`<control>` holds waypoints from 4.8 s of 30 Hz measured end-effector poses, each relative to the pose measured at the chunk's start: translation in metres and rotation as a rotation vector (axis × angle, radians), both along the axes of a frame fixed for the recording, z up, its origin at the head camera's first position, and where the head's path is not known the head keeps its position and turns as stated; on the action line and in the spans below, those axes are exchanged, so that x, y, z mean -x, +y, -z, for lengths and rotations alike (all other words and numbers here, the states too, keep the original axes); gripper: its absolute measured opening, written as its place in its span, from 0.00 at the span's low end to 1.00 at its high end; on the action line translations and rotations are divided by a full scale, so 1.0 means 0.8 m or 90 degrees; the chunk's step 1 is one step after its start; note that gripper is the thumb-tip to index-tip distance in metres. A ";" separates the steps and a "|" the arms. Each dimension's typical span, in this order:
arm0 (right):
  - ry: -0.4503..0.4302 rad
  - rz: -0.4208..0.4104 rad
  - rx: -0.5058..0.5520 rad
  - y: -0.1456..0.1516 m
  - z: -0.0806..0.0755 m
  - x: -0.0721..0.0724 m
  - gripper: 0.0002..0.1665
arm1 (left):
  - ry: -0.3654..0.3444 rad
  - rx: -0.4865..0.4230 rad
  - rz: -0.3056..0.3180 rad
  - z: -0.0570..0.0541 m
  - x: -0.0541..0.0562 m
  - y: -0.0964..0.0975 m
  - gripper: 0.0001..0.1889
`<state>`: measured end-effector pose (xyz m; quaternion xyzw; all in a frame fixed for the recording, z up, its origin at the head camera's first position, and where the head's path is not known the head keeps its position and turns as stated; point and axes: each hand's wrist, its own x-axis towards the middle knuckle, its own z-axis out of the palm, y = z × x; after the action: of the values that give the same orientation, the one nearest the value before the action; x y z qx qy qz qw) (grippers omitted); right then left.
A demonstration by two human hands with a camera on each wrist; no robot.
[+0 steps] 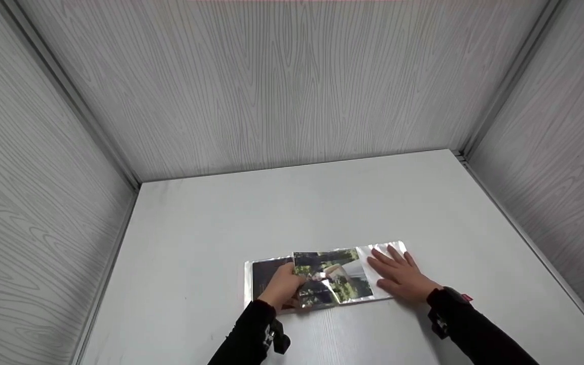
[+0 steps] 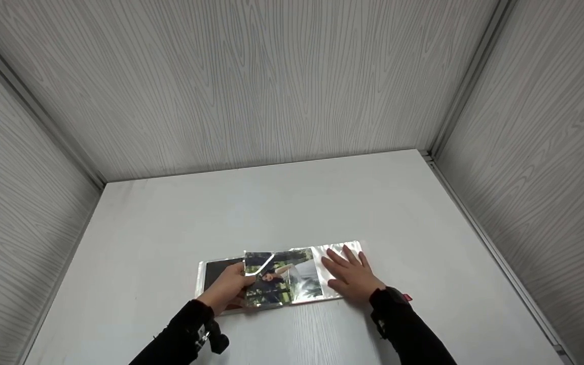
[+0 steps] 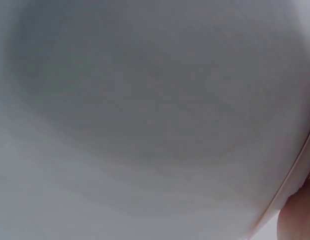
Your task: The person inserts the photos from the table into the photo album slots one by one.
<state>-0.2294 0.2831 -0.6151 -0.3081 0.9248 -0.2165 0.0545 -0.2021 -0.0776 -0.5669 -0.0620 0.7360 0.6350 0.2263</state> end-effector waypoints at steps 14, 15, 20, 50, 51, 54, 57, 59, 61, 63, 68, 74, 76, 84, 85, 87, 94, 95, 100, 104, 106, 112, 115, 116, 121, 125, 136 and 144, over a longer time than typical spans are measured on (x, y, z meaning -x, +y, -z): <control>-0.016 0.000 -0.014 -0.005 -0.012 -0.002 0.36 | 0.097 0.136 0.051 0.000 -0.001 0.034 0.26; -0.013 0.000 -0.014 -0.005 -0.011 -0.002 0.36 | 0.093 0.127 0.048 0.000 -0.001 0.036 0.26; -0.001 0.001 -0.024 -0.002 -0.006 0.000 0.36 | 0.160 0.173 0.041 -0.002 -0.005 0.043 0.14; -0.036 0.011 -0.023 0.003 -0.008 0.005 0.36 | 0.389 0.408 -0.023 0.001 -0.008 0.071 0.05; -0.035 0.012 -0.024 0.003 -0.008 0.005 0.36 | 0.397 0.414 -0.022 0.001 -0.009 0.072 0.05; -0.036 0.012 -0.027 0.002 -0.009 0.005 0.37 | 0.418 0.427 -0.027 0.002 -0.010 0.077 0.05; -0.039 0.015 -0.027 0.000 -0.010 0.004 0.37 | 0.421 0.431 -0.028 0.005 -0.010 0.083 0.07; -0.036 0.016 -0.025 0.000 -0.012 0.003 0.36 | 0.413 0.429 -0.022 0.006 -0.009 0.086 0.07; -0.040 0.017 -0.015 -0.001 -0.015 0.001 0.36 | 0.390 0.423 -0.011 0.007 -0.008 0.089 0.08; -0.044 0.016 -0.009 -0.002 -0.018 0.000 0.36 | 0.366 0.420 -0.001 0.006 -0.007 0.092 0.08; -0.051 0.019 -0.011 -0.003 -0.022 -0.001 0.36 | 0.329 0.428 0.016 0.004 -0.006 0.099 0.07; -0.048 0.021 -0.016 0.000 -0.019 0.001 0.36 | 0.316 0.450 0.029 0.002 -0.005 0.106 0.06; -0.050 0.021 -0.016 0.002 -0.018 0.002 0.36 | 0.325 0.462 0.031 0.003 -0.006 0.109 0.05; -0.044 0.016 -0.001 0.004 -0.014 0.003 0.36 | 0.411 0.577 0.040 0.010 -0.008 0.122 0.07; -0.042 0.015 0.000 0.004 -0.014 0.003 0.36 | 0.413 0.590 0.042 0.010 -0.008 0.124 0.09; -0.042 0.018 -0.002 0.004 -0.014 0.003 0.36 | 0.418 0.617 0.046 0.010 -0.009 0.127 0.13; -0.053 0.025 -0.014 0.005 -0.016 0.005 0.37 | 0.474 0.674 0.063 0.013 -0.010 0.126 0.17; -0.053 0.024 -0.013 0.004 -0.016 0.005 0.37 | 0.481 0.672 0.063 0.014 -0.010 0.126 0.16; -0.042 0.024 -0.013 0.002 -0.016 0.005 0.37 | 0.493 0.652 0.073 0.013 -0.010 0.120 0.13; -0.033 0.021 -0.013 0.000 -0.015 0.005 0.37 | 0.473 0.618 0.094 0.010 -0.009 0.111 0.12; -0.033 0.017 -0.013 -0.002 -0.015 0.006 0.37 | 0.471 0.602 0.099 0.010 -0.008 0.103 0.11; -0.038 0.017 -0.012 -0.004 -0.016 0.006 0.37 | 0.521 0.620 0.053 0.018 -0.006 0.064 0.08; -0.043 0.022 -0.016 -0.004 -0.016 0.006 0.37 | 0.499 0.658 -0.001 0.024 -0.003 0.039 0.13; -0.042 0.022 -0.015 -0.004 -0.016 0.006 0.37 | 0.478 0.666 -0.019 0.027 -0.002 0.030 0.15; -0.039 0.017 -0.001 -0.002 -0.013 0.008 0.37 | 0.352 0.666 -0.097 0.034 0.003 -0.011 0.24; -0.038 0.016 0.005 0.001 -0.004 0.011 0.36 | 0.290 0.658 -0.120 0.035 0.003 -0.032 0.28; -0.035 0.018 0.001 0.001 0.003 0.014 0.37 | 0.156 0.592 -0.176 0.016 0.005 -0.055 0.44; -0.026 0.016 0.004 -0.003 -0.011 0.010 0.36 | 0.073 0.466 -0.215 0.002 0.012 -0.085 0.46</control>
<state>-0.2375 0.2805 -0.6063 -0.2923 0.9265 -0.2267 0.0696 -0.2117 -0.1457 -0.5685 -0.2232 0.9042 0.3619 0.0403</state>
